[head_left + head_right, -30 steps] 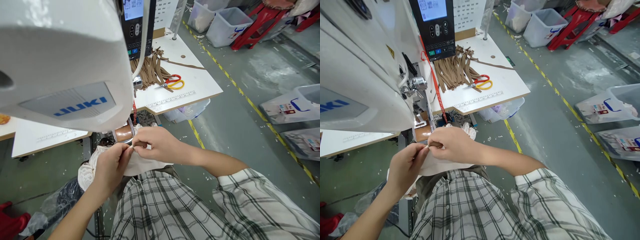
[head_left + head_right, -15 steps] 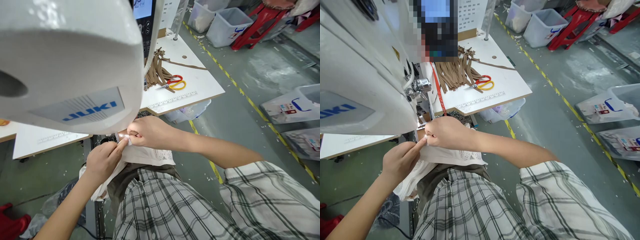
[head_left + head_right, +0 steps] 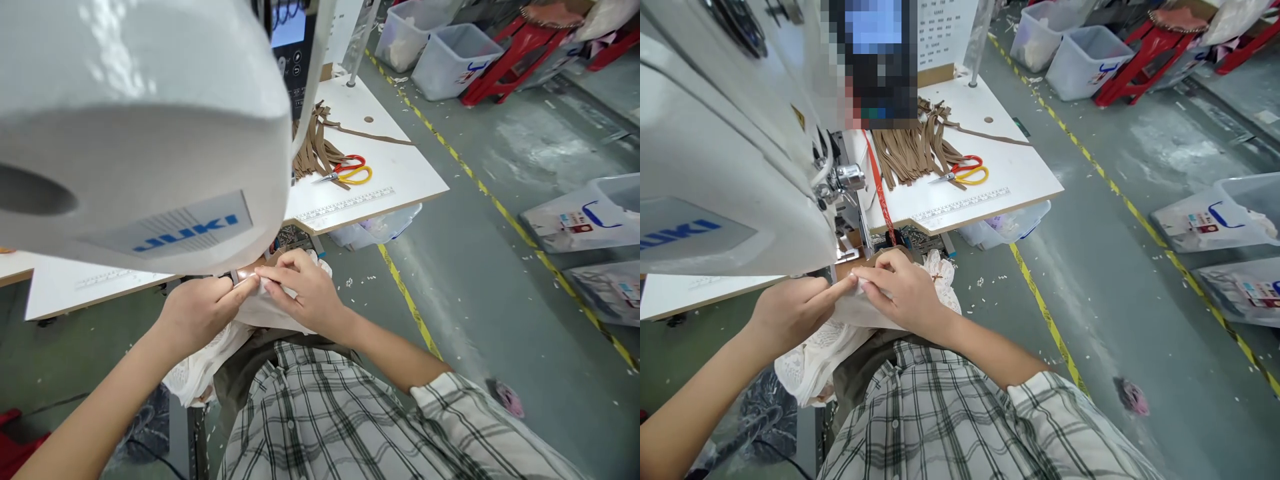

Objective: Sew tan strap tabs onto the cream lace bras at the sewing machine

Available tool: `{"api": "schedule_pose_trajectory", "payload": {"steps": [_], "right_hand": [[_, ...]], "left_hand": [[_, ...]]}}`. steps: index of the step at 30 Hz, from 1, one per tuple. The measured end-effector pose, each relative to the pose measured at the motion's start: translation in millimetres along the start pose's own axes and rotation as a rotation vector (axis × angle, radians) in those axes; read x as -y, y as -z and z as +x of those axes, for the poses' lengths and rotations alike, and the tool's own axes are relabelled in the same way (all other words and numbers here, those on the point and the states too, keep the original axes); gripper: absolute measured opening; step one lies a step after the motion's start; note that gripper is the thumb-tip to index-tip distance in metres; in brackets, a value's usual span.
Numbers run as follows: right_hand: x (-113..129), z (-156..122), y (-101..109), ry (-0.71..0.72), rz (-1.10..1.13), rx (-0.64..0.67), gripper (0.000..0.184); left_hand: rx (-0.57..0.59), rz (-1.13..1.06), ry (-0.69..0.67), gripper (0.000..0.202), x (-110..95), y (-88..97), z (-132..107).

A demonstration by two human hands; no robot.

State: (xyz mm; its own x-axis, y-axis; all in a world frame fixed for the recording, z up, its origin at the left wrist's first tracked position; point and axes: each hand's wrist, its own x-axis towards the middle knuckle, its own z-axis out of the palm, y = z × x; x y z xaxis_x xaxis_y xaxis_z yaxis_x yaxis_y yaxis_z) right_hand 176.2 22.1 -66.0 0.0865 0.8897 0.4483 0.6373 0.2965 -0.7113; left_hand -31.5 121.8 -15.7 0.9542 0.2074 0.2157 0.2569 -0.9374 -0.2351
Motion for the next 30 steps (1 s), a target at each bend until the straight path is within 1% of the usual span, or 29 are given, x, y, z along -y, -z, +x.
{"api": "schedule_pose_trajectory", "payload": {"steps": [2,3,4,5,6,8,10,12,15,18,22,25,30], "right_hand": [[-3,-8,-6,-0.145,0.186,0.002,0.043],[-4,-12,-9,-0.205,0.264,-0.005,0.052],[-5,-15,-10,-0.244,0.318,-0.01,0.056],[-6,-17,-11,-0.261,0.342,-0.01,0.056],[-6,-16,-10,-0.26,0.338,-0.002,0.052],[-6,-10,-4,-0.221,0.296,0.013,0.043],[-6,1,5,-0.175,0.265,0.043,0.041],[-6,15,13,-0.151,0.253,0.116,0.041],[-8,35,22,-0.168,0.251,0.226,0.039],[-11,51,24,-0.178,0.247,0.269,0.034],[-13,65,23,-0.177,0.25,0.33,0.029],[-13,73,22,-0.136,0.274,0.342,0.027],[-15,79,23,-0.088,0.325,0.348,0.025]], "left_hand": [[-0.001,-0.008,0.044,0.038,-3,2.2,6],[-0.003,-0.005,0.066,0.036,-7,4.0,9],[-0.01,0.005,0.088,0.036,-12,5.9,11],[-0.017,0.022,0.113,0.035,-17,7.8,13],[-0.021,0.043,0.139,0.034,-24,9.6,15],[-0.001,0.08,0.201,0.033,-36,12.5,16],[0.04,0.106,0.267,0.033,-49,14.0,16],[0.056,0.116,0.33,0.035,-60,14.2,17],[0.028,0.121,0.409,0.035,-71,12.8,20],[0.017,0.135,0.463,0.034,-73,11.4,24],[0.021,0.124,0.5,0.03,-69,11.2,28],[0.038,0.123,0.511,0.026,-67,11.4,30],[0.04,0.128,0.528,0.029,-67,10.0,30]]}}
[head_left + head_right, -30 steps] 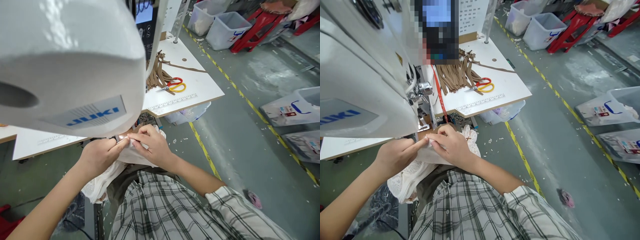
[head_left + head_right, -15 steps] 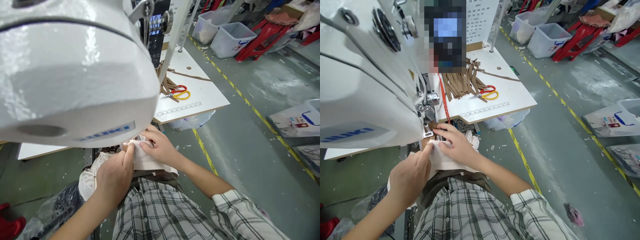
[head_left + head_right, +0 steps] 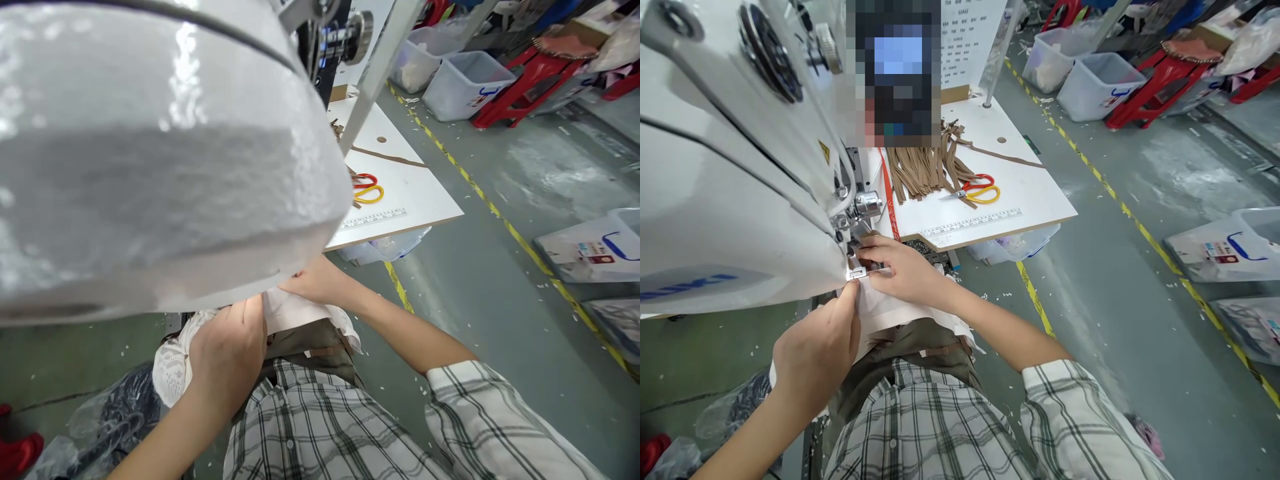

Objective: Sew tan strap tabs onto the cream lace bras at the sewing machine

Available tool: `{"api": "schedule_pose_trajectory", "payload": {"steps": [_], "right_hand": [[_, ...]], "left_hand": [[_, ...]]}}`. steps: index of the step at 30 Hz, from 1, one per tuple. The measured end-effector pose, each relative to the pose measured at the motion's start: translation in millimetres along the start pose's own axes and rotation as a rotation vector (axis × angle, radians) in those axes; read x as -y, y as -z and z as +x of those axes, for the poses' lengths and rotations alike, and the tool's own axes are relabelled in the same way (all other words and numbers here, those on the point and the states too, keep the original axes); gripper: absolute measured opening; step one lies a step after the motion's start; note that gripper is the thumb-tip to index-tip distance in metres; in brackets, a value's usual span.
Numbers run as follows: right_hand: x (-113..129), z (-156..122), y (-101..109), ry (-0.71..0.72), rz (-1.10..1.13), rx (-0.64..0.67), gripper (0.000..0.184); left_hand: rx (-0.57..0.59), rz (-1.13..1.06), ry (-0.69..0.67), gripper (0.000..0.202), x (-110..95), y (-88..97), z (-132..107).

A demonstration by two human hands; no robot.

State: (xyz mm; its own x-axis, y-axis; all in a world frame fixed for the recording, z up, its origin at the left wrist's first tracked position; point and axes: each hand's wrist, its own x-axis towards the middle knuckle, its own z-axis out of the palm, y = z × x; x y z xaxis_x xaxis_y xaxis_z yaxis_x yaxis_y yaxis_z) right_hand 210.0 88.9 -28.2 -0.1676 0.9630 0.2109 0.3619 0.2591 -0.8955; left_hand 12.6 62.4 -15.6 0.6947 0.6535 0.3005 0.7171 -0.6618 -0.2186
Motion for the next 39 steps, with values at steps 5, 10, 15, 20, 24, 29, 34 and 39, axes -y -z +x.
{"api": "schedule_pose_trajectory", "payload": {"steps": [5,10,15,20,24,29,34,39], "right_hand": [[-2,0,1,-0.013,0.046,0.004,0.032],[-1,2,3,-0.067,0.034,0.043,0.034],[-1,3,7,-0.029,0.004,0.059,0.03],[-6,4,7,0.019,-0.055,0.057,0.03],[-8,3,5,0.034,-0.062,0.053,0.032],[-7,3,5,0.007,-0.072,0.058,0.033],[-3,4,7,0.026,-0.099,0.057,0.032],[-1,4,10,0.027,-0.118,0.076,0.03]], "left_hand": [[-0.009,-0.003,-0.005,0.026,-1,-0.5,-2],[-0.014,-0.017,-0.013,0.023,-2,0.0,-1],[-0.042,-0.01,-0.023,0.017,-7,-0.2,3],[-0.024,-0.041,-0.01,0.02,-4,1.6,4],[-0.005,-0.057,-0.012,0.026,0,1.5,3],[-0.013,-0.068,0.005,0.028,3,-1.0,2],[-0.013,-0.082,0.005,0.022,1,1.0,4],[-0.004,-0.092,0.036,0.014,-2,2.1,4]]}}
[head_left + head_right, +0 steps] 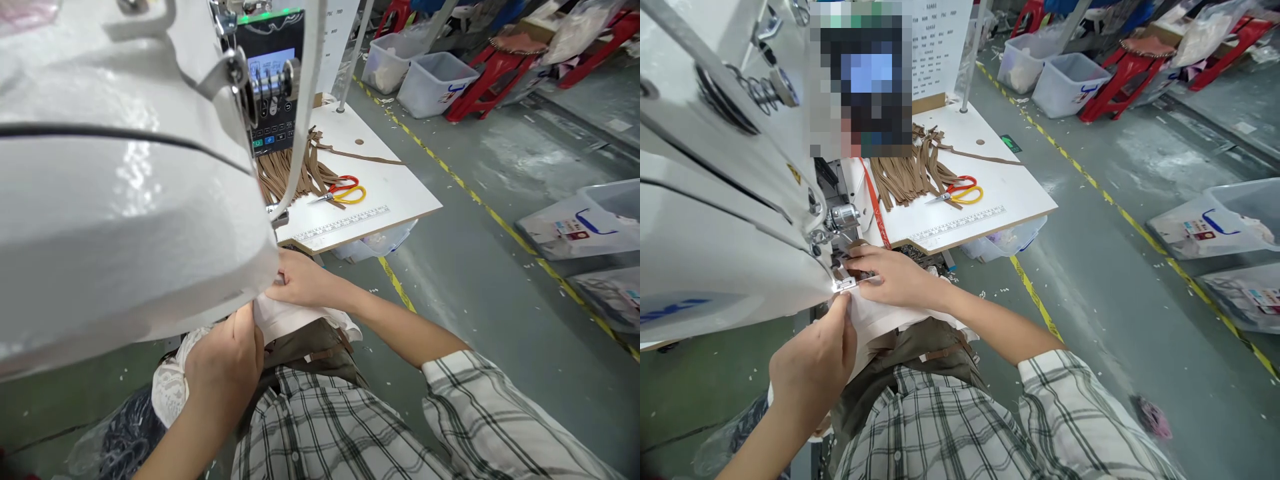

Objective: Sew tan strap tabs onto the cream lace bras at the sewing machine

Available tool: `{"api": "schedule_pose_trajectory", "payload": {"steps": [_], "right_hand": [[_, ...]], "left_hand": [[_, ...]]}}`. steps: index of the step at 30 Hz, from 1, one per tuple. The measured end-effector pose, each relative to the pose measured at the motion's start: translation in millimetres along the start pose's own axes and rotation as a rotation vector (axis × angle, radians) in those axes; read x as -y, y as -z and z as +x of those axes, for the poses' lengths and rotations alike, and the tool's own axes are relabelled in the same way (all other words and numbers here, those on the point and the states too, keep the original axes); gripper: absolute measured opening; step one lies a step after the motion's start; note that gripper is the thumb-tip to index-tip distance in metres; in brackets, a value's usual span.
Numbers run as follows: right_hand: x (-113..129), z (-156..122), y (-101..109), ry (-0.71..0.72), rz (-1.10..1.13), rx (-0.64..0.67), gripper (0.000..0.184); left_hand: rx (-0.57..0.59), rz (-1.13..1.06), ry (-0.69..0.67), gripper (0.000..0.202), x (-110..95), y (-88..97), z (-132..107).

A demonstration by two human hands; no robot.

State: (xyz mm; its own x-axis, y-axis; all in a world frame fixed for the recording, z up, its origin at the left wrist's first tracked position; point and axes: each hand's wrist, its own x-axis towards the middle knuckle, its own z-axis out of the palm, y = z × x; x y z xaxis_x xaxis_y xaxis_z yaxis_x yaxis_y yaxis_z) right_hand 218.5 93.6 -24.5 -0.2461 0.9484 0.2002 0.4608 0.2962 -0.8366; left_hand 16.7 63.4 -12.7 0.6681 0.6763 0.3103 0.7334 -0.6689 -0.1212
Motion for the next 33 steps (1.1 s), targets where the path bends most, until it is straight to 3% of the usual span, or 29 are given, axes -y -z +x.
{"api": "schedule_pose_trajectory", "payload": {"steps": [10,14,18,22,25,27,31,33], "right_hand": [[-8,2,-2,0.054,0.02,-0.013,0.026],[-6,-14,-8,0.028,0.073,-0.108,0.024],[-10,-43,-28,-0.128,0.377,-0.327,0.024],[-22,-70,-55,-0.282,0.738,-0.605,0.02],[-19,-86,-72,-0.339,1.008,-0.659,0.025],[-10,-95,-80,-0.348,1.104,-0.633,0.03],[8,-112,-91,-0.328,1.097,-0.595,0.031],[8,-120,-90,-0.313,0.994,-0.555,0.03]], "left_hand": [[0.022,0.001,0.031,0.023,0,-5.6,-3],[0.009,-0.133,0.099,0.028,4,-7.6,-11],[0.022,-0.605,0.144,0.019,0,-8.6,-31],[0.152,-0.972,0.309,0.024,-10,-11.1,-53],[0.214,-1.015,0.551,0.025,-17,-14.9,-63],[0.224,-1.074,0.63,0.026,-21,-16.5,-64],[0.214,-1.185,0.442,0.035,-31,-15.5,-56],[0.249,-1.125,0.351,0.021,-34,-14.0,-51]]}}
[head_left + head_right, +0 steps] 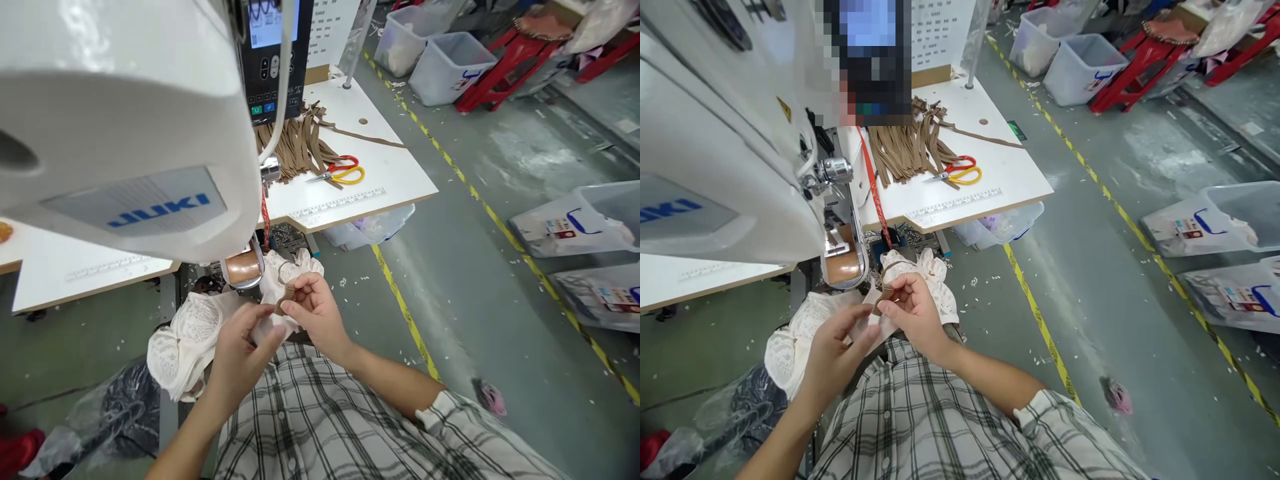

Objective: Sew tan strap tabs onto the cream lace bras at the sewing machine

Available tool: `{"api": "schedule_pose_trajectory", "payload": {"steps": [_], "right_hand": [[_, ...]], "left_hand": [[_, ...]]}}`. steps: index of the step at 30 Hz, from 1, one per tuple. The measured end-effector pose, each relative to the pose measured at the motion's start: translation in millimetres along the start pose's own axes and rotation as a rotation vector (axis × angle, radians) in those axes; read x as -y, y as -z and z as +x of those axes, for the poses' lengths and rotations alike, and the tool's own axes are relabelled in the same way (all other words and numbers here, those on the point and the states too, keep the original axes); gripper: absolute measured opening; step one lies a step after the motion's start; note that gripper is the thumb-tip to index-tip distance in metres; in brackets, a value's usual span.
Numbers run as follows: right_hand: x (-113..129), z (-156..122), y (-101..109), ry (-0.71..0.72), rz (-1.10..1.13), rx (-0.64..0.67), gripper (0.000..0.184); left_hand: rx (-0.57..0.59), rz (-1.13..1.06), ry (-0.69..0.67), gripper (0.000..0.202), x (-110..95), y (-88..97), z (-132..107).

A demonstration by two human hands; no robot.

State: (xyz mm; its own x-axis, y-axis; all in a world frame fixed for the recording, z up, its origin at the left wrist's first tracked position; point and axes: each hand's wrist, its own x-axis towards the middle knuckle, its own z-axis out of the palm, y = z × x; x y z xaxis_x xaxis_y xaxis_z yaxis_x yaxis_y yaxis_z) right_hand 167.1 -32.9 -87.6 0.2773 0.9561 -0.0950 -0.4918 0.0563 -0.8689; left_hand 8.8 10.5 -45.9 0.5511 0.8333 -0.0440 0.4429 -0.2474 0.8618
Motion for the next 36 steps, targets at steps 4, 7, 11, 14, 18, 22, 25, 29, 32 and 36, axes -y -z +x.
{"api": "schedule_pose_trajectory", "payload": {"steps": [4,7,11,14,18,22,25,29,32,36], "right_hand": [[16,5,20,0.318,-0.509,0.061,0.03],[41,16,24,0.598,-0.905,0.422,0.033],[67,22,7,0.547,-1.129,0.867,0.018],[77,17,-7,0.526,-1.186,0.875,0.018],[85,12,-11,0.427,-1.022,0.837,0.01],[73,16,0,0.114,-0.627,0.466,0.009],[55,19,-1,0.004,-0.507,0.514,0.009],[46,18,-17,0.158,-0.534,0.853,0.006],[48,18,-25,0.223,-0.57,0.972,0.007],[46,19,-26,0.286,-0.644,0.952,0.007]], "left_hand": [[0.028,0.151,-0.082,0.02,-2,4.9,0],[0.057,0.287,-0.251,0.016,-7,12.5,-5],[0.083,0.508,-0.384,0.021,-24,24.4,-14],[0.088,0.599,-0.402,0.023,-36,33.6,-21],[0.106,0.504,-0.391,0.016,-40,50.2,-29],[0.057,0.462,-0.272,0.024,-40,71.2,-37],[0.063,0.45,-0.194,0.026,-42,78.5,-42],[0.104,0.402,-0.198,0.023,-43,76.8,-46],[0.122,0.421,-0.176,0.02,-40,76.0,-45],[0.137,0.405,-0.188,0.02,-33,75.7,-39]]}}
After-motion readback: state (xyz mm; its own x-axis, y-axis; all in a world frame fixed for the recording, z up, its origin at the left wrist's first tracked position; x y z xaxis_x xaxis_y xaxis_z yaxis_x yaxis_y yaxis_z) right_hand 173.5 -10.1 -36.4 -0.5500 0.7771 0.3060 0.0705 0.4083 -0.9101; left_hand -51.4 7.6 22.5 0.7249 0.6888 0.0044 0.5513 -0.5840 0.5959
